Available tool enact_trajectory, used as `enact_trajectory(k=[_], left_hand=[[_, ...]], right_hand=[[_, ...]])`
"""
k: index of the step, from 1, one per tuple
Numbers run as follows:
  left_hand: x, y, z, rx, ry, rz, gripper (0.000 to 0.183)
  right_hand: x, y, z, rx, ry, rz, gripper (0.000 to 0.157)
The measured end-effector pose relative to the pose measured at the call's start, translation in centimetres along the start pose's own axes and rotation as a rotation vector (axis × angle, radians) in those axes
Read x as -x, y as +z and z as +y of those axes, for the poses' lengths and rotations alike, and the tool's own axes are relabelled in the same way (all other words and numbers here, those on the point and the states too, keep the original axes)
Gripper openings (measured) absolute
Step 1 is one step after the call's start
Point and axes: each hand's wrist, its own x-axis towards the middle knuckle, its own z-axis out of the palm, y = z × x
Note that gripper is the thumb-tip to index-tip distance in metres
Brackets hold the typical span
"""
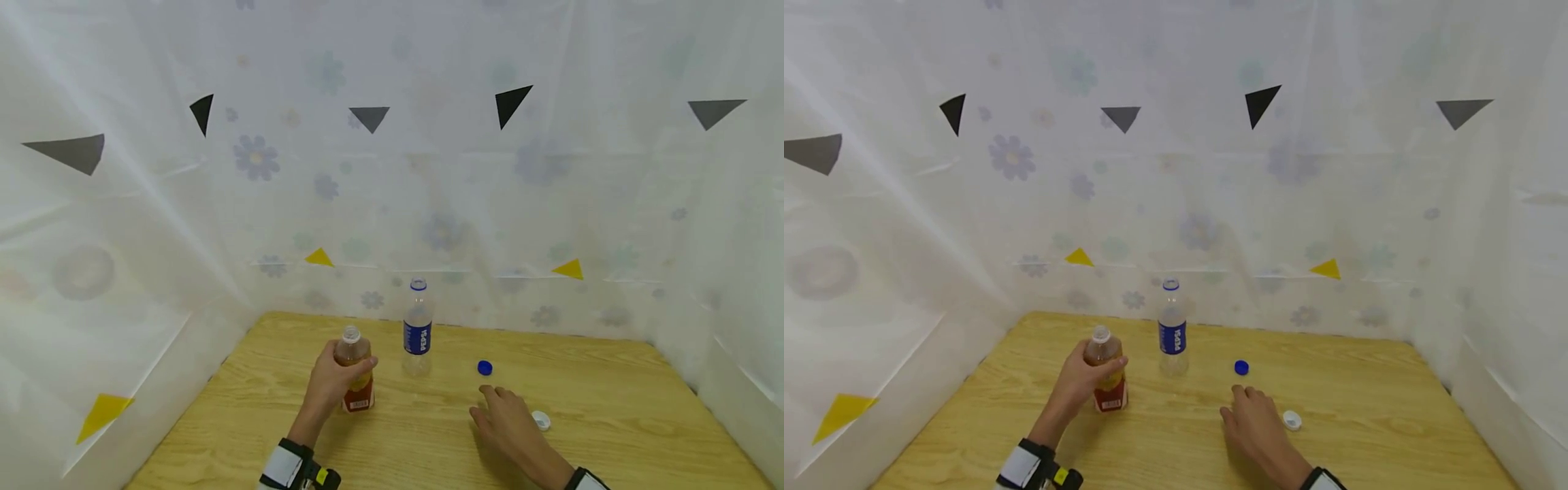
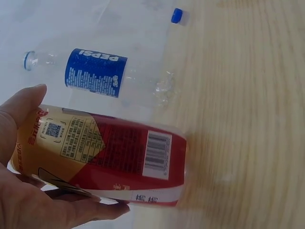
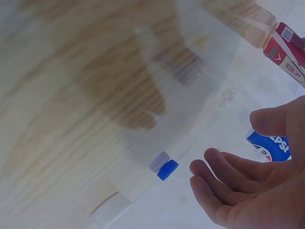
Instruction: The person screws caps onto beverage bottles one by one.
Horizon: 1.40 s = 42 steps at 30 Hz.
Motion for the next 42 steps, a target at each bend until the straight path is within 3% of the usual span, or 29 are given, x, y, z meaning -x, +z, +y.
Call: enact_trajectory(k=[9, 14, 21, 31, 42], left_hand=[[0.1, 0.8, 0.8, -0.131, 0.086, 0.005, 0.076], [0.0, 1.8, 2.5, -0.188, 0.187, -0.038, 0.071], [0.3, 3.6, 4.3, -0.212, 0.271, -0.140, 0.064], [0.8, 6.5, 5.9, -0.298, 0.310, -0.245, 0.063], [1.0, 9.3, 6.2, -0.334, 0.293, -0.271, 0.065]], right_hand=[[-0.1, 0.0, -0.1, 0.001, 0.008, -0.025, 0.043], [-0.2, 0.0, -0.1, 0.001, 0.008, -0.026, 0.044], [-0.1, -0.2, -0.3, 0.004, 0.010, -0.019, 0.044], [0.1, 0.2, -0.2, 0.025, -0.032, 0.073, 0.040], [0.0, 0.2, -0.3, -0.006, -0.020, 0.050, 0.041]])
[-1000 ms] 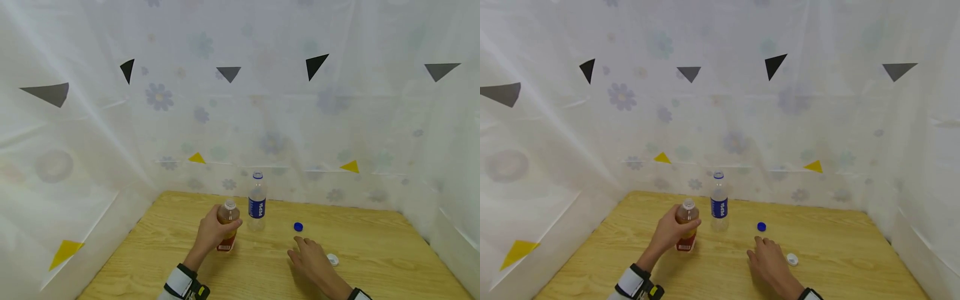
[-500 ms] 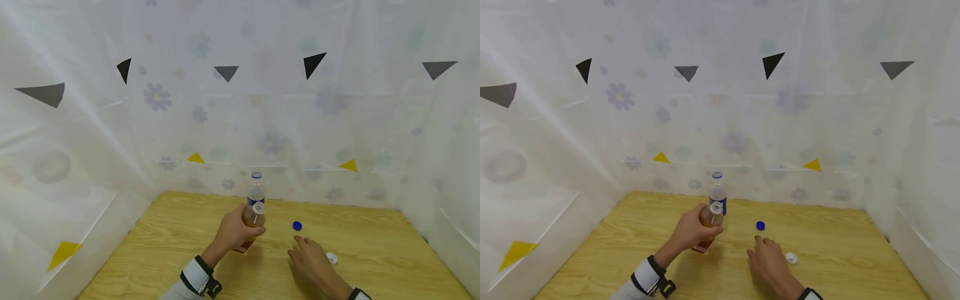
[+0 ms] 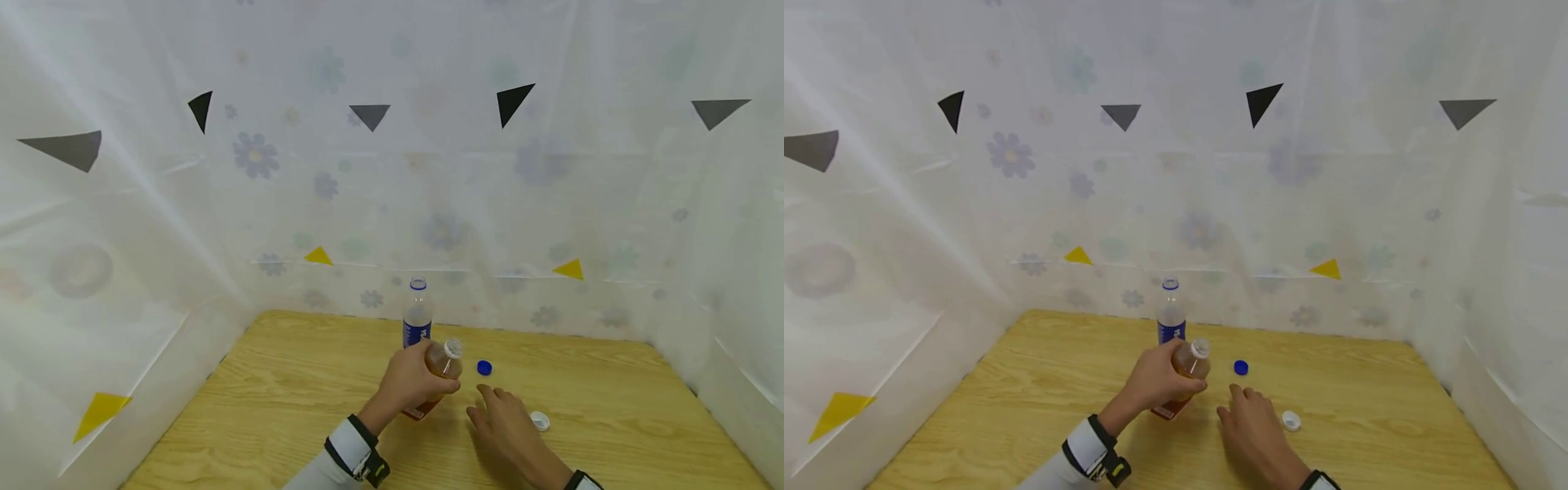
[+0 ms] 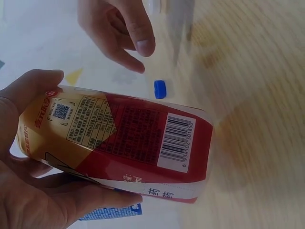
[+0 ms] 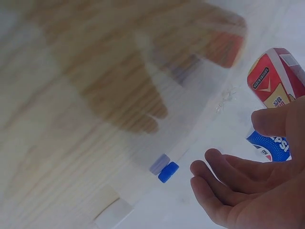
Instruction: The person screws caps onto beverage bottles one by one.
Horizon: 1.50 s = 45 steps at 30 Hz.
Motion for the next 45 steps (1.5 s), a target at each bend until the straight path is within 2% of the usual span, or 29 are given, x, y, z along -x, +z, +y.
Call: enact_trajectory(k=[8, 19, 24, 31, 36, 41, 43, 45], left_hand=[[-0.1, 0.4, -0.7, -0.033, -0.020, 0.019, 0.065], [-0.4, 0.3, -0.7, -0.019, -0.031, 0.029, 0.062], [-0.4, 0.2, -0.7, -0.016, -0.042, 0.025, 0.062], [-0.3, 0.2, -0.9, -0.008, -0.047, 0.026, 0.064], [-0.2, 0.3, -0.8, 0.011, -0.056, 0.016, 0.065], [-0.1, 0.3, -0.9, 0.016, -0.074, 0.008, 0.065], [-0.1, 0.3, -1.0, 0.019, -0.072, 0.010, 0.064], [0.0, 0.3, -1.0, 0.021, -0.069, 0.014, 0.064]], right_hand=[[0.0, 0.0, -0.2, 0.009, -0.007, 0.008, 0.040], [-0.4, -0.3, -0.1, 0.015, 0.005, -0.009, 0.041], [-1.0, -0.8, -0.4, 0.012, -0.001, 0.009, 0.043], [-3.0, -3.2, -0.8, 0.002, -0.010, 0.012, 0.046], [-5.0, -5.7, 0.2, 0.017, 0.047, 0.024, 0.050], [-6.4, -7.8, 2.3, 0.053, 0.102, -0.038, 0.050], [-6.5, -8.1, 3.4, 0.063, 0.130, -0.098, 0.041], [-6.2, -8.0, 4.4, 0.068, 0.157, -0.182, 0.038]])
